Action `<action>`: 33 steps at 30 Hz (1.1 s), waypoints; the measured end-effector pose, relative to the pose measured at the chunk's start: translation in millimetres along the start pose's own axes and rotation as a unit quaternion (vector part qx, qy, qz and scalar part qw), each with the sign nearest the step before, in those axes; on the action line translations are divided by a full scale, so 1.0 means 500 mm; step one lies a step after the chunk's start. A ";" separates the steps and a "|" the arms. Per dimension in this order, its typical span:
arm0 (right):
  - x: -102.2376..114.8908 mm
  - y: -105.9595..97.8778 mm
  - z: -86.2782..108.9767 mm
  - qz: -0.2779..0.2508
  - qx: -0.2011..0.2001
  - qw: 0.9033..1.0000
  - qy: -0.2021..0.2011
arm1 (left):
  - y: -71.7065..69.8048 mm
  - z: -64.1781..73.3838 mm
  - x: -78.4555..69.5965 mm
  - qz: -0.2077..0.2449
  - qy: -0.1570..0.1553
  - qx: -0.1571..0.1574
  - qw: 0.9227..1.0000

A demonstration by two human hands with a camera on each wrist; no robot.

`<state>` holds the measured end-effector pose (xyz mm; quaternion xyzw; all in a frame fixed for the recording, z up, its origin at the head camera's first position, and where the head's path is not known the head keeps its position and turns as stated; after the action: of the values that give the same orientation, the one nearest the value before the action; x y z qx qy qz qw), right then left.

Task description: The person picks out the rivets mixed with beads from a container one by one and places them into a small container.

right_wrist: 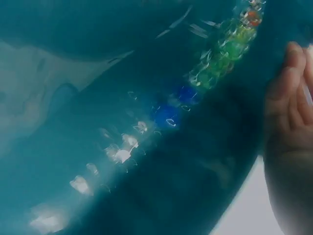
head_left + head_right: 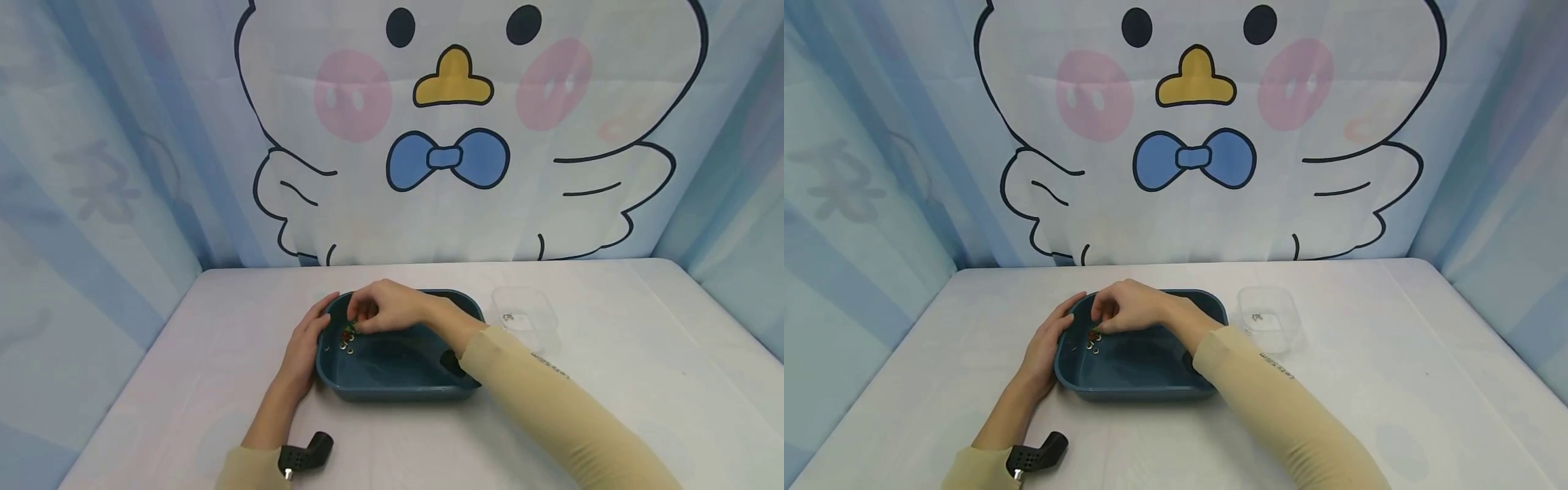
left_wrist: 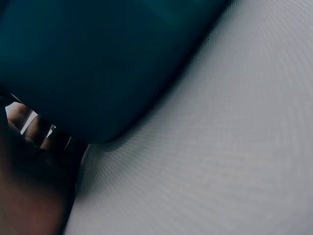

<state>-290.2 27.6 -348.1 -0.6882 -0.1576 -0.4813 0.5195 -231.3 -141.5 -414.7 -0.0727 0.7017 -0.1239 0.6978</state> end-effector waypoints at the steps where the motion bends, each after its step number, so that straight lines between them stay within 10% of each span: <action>1: -0.001 0.002 0.000 -0.001 0.003 1.000 0.000 | 0.000 0.000 0.001 0.000 -0.001 -0.001 1.000; 33: -0.001 0.023 -0.019 0.011 0.037 0.999 0.017 | -0.002 -0.004 0.003 -0.003 0.008 -0.005 1.000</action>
<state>-286.8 14.7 -355.2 -0.6619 -0.1589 -0.4805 0.5529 -233.5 -142.6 -416.1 -0.0779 0.7075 -0.1230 0.6915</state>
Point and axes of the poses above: each hand's wrist, its own z-axis away from the middle knuckle, its own y-axis out of the palm, x = y × z, the point moved 3 cm from there along -z, towards the middle knuckle, and after that the axes turned 14 degrees about -z, right-handed, at the moved point
